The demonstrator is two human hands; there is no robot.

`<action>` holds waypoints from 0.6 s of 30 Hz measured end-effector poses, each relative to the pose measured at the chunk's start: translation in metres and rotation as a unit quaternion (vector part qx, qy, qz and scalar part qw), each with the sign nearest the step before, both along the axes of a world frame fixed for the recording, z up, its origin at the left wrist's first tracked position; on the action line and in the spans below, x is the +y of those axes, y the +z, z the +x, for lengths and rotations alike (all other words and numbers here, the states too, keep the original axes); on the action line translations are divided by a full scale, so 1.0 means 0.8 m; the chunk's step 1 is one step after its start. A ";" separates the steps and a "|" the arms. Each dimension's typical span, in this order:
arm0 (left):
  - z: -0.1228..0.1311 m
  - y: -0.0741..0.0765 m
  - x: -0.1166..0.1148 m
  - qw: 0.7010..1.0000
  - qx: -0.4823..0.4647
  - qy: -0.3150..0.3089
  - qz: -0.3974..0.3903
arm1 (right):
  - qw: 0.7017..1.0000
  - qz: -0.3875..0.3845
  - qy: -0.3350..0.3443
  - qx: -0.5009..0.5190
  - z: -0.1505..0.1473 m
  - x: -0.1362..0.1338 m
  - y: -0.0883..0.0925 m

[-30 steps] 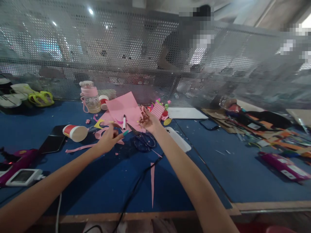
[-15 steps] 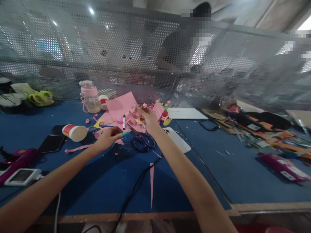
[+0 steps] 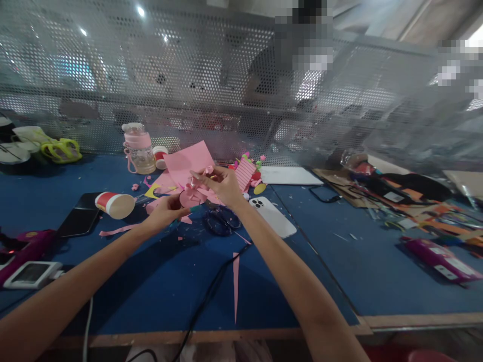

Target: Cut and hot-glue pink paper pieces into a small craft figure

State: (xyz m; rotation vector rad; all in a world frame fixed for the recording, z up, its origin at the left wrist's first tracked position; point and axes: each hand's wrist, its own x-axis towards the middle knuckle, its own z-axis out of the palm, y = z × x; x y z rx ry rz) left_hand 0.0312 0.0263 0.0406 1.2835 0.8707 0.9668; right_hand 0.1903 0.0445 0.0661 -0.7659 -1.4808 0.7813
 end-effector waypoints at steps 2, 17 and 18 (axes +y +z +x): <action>0.000 0.000 0.000 1.000 0.008 0.001 -0.005 | 1.000 0.000 0.004 -0.005 0.000 0.001 -0.001; -0.005 -0.026 0.014 0.998 0.044 -0.048 0.018 | 0.999 -0.013 0.011 -0.045 0.005 0.013 -0.011; -0.006 -0.027 0.015 0.996 0.059 -0.053 0.027 | 0.998 -0.015 0.015 -0.051 0.006 0.012 -0.010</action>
